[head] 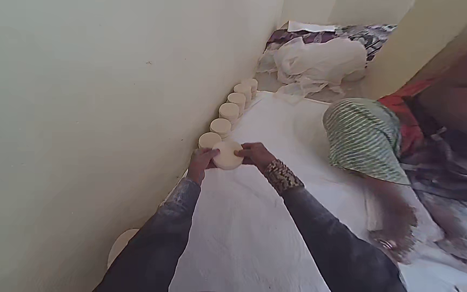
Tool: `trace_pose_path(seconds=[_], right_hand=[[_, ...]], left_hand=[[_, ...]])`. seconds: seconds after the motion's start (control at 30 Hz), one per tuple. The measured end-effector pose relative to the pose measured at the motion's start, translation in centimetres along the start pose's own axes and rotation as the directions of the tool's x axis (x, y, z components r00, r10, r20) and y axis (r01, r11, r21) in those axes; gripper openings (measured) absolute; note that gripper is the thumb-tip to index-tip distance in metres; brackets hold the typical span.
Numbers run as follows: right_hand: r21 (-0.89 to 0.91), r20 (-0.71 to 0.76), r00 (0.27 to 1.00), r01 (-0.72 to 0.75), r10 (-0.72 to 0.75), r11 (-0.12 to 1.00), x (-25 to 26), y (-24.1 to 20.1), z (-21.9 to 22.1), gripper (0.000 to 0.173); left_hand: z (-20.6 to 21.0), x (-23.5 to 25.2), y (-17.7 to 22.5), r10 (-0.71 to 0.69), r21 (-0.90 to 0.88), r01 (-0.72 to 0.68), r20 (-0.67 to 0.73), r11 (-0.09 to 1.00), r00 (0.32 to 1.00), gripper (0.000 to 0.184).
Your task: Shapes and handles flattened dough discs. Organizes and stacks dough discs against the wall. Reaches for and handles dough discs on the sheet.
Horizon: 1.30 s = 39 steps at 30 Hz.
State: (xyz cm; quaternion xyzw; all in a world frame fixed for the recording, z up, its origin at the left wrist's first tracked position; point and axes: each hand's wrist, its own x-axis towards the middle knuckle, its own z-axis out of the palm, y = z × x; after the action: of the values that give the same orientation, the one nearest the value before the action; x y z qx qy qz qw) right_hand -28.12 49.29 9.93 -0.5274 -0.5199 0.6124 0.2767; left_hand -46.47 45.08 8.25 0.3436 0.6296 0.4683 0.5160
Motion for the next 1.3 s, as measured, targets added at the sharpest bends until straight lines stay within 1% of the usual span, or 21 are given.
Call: trace_pose_path(seconds=[0.1,0.13,0.23,0.3,0.4,0.47,0.53,0.6,0.73,0.8,0.87,0.9,0.97,1.03,1.1,1.2,1.3], right_hand=[[-0.029,-0.015,0.999,0.052,-0.052,0.998,7.0,-2.3,-1.1,0.028],[-0.034,-0.009,0.998,0.063,-0.064,0.997,9.4,-2.9,-1.5,0.029],[-0.038,-0.026,0.997,0.07,-0.071,0.997,15.6,-4.3,-1.9,0.034],[-0.04,-0.051,0.997,0.055,-0.057,0.998,18.8,-4.7,-2.1,0.043],[-0.049,-0.092,0.995,0.036,-0.04,0.998,22.6,-3.8,-1.7,0.047],[-0.061,-0.105,0.994,0.017,-0.023,0.998,24.3,-2.8,-1.7,0.047],[-0.095,-0.116,0.993,0.016,-0.027,0.995,25.1,-2.0,-1.7,0.043],[-0.128,-0.11,0.993,0.026,-0.04,0.991,25.3,-1.6,-1.7,0.045],[-0.154,-0.107,0.99,0.072,-0.089,0.985,26.0,-1.2,-2.3,0.045],[-0.181,-0.11,0.988,0.088,-0.109,0.98,26.4,-1.0,-2.5,0.041],[-0.218,-0.121,0.985,0.096,-0.124,0.971,26.7,-0.8,-2.5,0.038],[-0.269,-0.129,0.982,0.1,-0.139,0.958,26.7,-0.8,-2.5,0.038],[-0.459,-0.153,0.971,0.096,-0.185,0.883,26.0,-1.3,-2.3,0.037],[-0.637,-0.169,0.963,0.055,-0.209,0.769,25.0,-2.1,-2.1,0.04],[-0.724,-0.197,0.961,-0.007,-0.196,0.69,24.5,-2.7,-1.6,0.045],[-0.732,-0.242,0.961,-0.088,-0.137,0.675,24.1,-3.4,-1.2,0.048],[-0.679,-0.263,0.959,-0.106,-0.105,0.727,24.1,-3.8,-1.1,0.049]], left_hand=[[0.5,6.7,1.3,0.086,0.025,-0.085,-0.046,0.996,0.995,0.03],[0.7,8.6,1.9,0.094,0.025,-0.092,-0.068,0.995,0.993,0.031],[1.3,13.7,3.1,0.061,0.001,-0.061,-0.136,0.998,0.989,0.035],[1.7,17.2,3.1,0.04,-0.004,-0.042,-0.172,0.999,0.984,0.038],[1.6,21.0,2.3,0.056,0.113,-0.034,-0.2,0.993,0.978,0.042],[1.5,22.7,1.6,0.074,0.194,-0.032,-0.21,0.98,0.975,0.041],[1.2,23.9,0.7,0.088,0.265,-0.03,-0.21,0.964,0.974,0.04],[1.0,24.1,0.4,0.093,0.304,-0.03,-0.193,0.952,0.977,0.04],[1.5,24.1,0.2,0.134,0.23,-0.09,-0.18,0.969,0.975,0.035],[1.7,24.0,0.4,0.114,0.242,-0.069,-0.179,0.968,0.977,0.035],[1.9,23.9,0.6,0.107,0.293,-0.047,-0.189,0.955,0.976,0.036],[2.0,24.0,0.7,0.109,0.334,-0.04,-0.189,0.942,0.976,0.038],[2.1,23.7,1.0,0.139,0.453,-0.043,-0.181,0.891,0.974,0.04],[2.1,23.3,1.4,0.19,0.588,-0.055,-0.169,0.807,0.967,0.04],[1.9,23.3,1.5,0.224,0.648,-0.071,-0.157,0.758,0.962,0.039],[1.9,23.1,1.7,0.238,0.669,-0.083,-0.145,0.739,0.96,0.038],[1.7,23.3,1.4,0.224,0.644,-0.079,-0.146,0.761,0.963,0.035]])
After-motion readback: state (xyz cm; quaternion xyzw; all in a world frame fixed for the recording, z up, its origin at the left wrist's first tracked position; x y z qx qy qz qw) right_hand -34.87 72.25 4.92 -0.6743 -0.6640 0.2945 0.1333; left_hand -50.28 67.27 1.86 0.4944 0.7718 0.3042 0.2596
